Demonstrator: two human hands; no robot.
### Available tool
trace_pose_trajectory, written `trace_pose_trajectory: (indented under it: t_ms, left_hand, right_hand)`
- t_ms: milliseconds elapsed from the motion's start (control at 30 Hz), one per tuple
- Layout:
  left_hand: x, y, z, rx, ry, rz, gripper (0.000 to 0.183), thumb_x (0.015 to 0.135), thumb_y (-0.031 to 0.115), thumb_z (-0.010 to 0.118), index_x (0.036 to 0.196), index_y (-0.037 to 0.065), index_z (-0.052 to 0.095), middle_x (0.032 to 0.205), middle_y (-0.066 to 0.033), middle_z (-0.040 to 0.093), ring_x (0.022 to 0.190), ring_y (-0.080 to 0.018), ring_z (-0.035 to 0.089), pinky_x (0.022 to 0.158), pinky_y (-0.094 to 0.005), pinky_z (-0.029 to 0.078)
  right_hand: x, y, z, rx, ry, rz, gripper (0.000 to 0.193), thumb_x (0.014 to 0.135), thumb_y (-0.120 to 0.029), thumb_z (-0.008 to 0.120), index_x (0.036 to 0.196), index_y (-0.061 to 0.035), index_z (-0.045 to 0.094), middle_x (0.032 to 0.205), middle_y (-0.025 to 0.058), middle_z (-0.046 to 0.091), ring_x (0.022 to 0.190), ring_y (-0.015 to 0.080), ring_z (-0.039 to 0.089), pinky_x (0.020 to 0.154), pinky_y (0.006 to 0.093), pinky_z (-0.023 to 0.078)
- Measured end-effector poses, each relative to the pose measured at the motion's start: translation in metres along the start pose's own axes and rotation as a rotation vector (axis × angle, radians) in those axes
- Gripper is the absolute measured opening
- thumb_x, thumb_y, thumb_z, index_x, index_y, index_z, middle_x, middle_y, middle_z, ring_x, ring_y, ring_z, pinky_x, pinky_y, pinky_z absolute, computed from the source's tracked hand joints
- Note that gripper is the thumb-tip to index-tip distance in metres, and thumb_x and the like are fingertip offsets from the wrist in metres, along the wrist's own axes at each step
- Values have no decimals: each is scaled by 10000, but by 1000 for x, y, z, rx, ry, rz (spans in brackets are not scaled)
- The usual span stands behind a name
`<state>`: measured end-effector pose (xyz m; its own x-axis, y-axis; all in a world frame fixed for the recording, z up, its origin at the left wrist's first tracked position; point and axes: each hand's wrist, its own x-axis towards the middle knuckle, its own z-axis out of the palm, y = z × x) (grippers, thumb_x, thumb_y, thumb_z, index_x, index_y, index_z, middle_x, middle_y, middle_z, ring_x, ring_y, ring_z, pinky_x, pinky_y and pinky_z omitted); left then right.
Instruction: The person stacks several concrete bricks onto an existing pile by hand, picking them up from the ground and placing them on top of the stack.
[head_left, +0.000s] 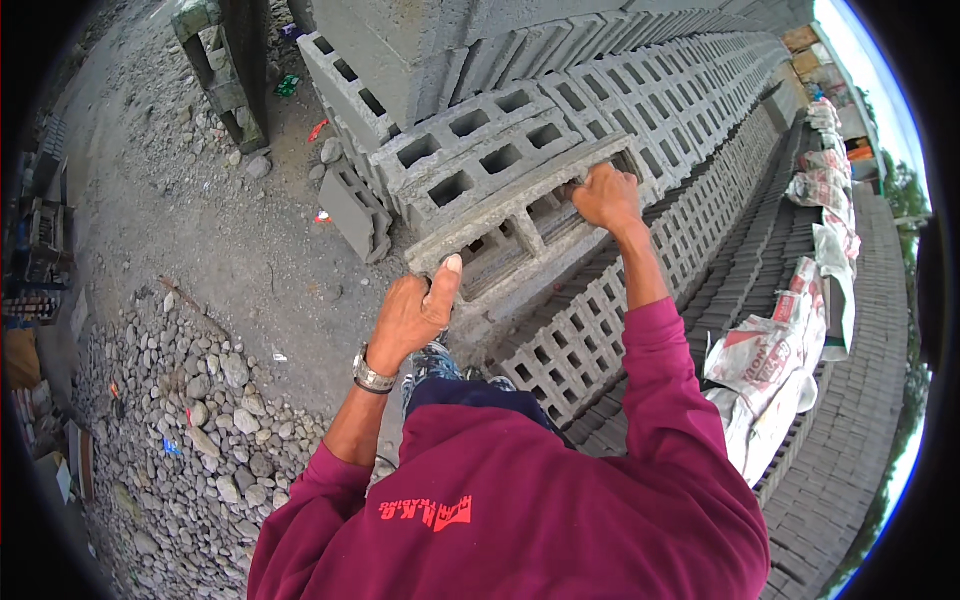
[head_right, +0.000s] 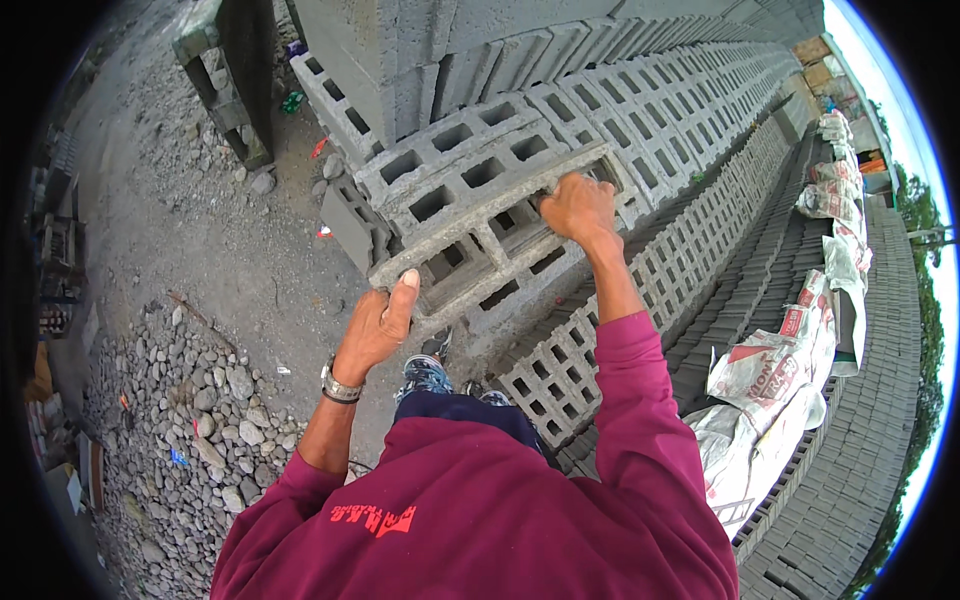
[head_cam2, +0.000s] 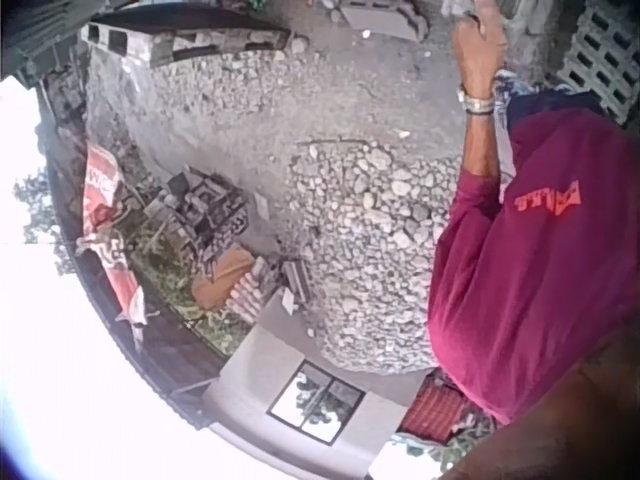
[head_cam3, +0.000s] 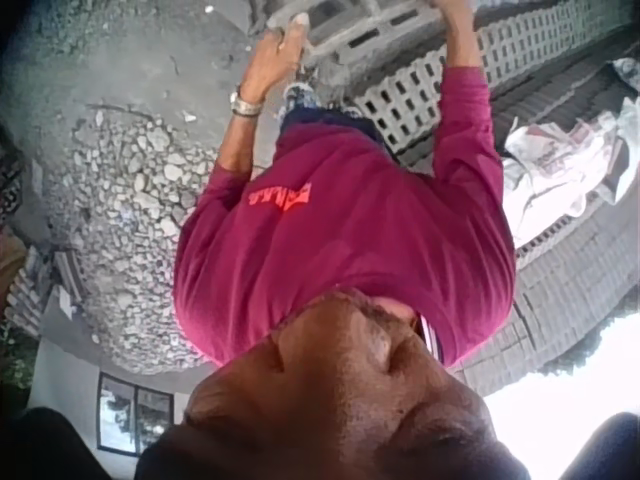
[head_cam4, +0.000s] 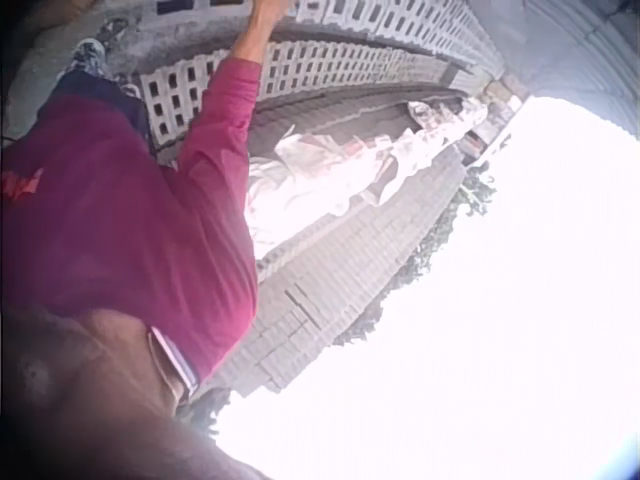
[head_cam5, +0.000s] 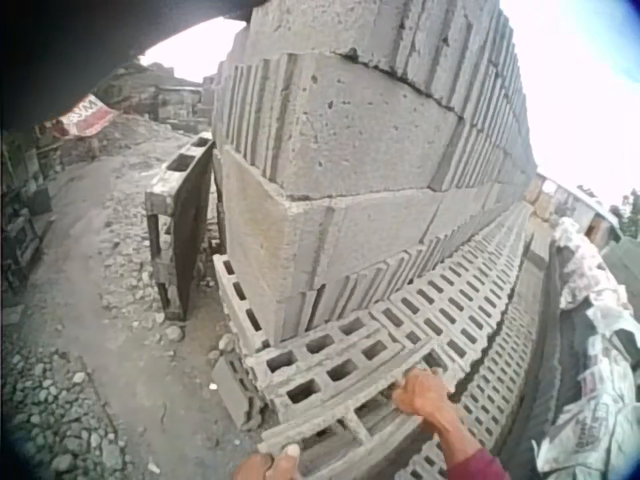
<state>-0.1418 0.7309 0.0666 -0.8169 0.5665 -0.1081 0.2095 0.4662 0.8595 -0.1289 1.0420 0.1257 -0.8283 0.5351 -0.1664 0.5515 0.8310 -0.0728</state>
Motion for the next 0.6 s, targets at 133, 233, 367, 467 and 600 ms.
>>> trace_pose_trajectory:
  t_ms: [133,233,367,467,600]
  left_hand:
    - [15,-6,-17,56,-3,-72,822,976,604,415,541,-89,497,479,-282,434,467,-439,471,518,-510,388]
    - [25,-9,-23,-3,-82,-193,863,960,659,378,517,-60,558,451,-209,509,484,-390,558,576,-468,466]
    - [23,-28,-20,13,-233,-410,895,920,741,349,505,5,645,433,-85,580,544,-302,656,694,-397,537]
    - [19,-34,-20,22,-166,-415,875,883,776,390,615,1,696,483,-104,611,580,-299,670,702,-400,531]
    - [14,-14,-40,318,165,-347,706,847,677,592,807,-16,719,663,-177,682,684,-337,690,715,-428,534]
  right_hand:
    - [20,-17,1,-26,-48,5,362,791,-243,586,998,28,706,1049,259,701,1049,384,665,1035,481,363]
    - [30,-24,5,-54,-78,3,367,807,-267,591,1011,16,707,1048,239,709,1061,376,662,1038,501,356]
    - [35,-27,18,-51,-172,-22,452,806,-415,658,965,3,723,1008,219,720,1061,374,660,1025,544,353]
    - [34,-21,-3,-18,-254,-82,535,777,-494,710,955,11,731,945,216,724,1012,382,671,1021,556,361]
    - [23,8,-20,214,-80,-188,486,751,-396,778,1000,20,736,914,208,730,974,397,682,1032,541,389]
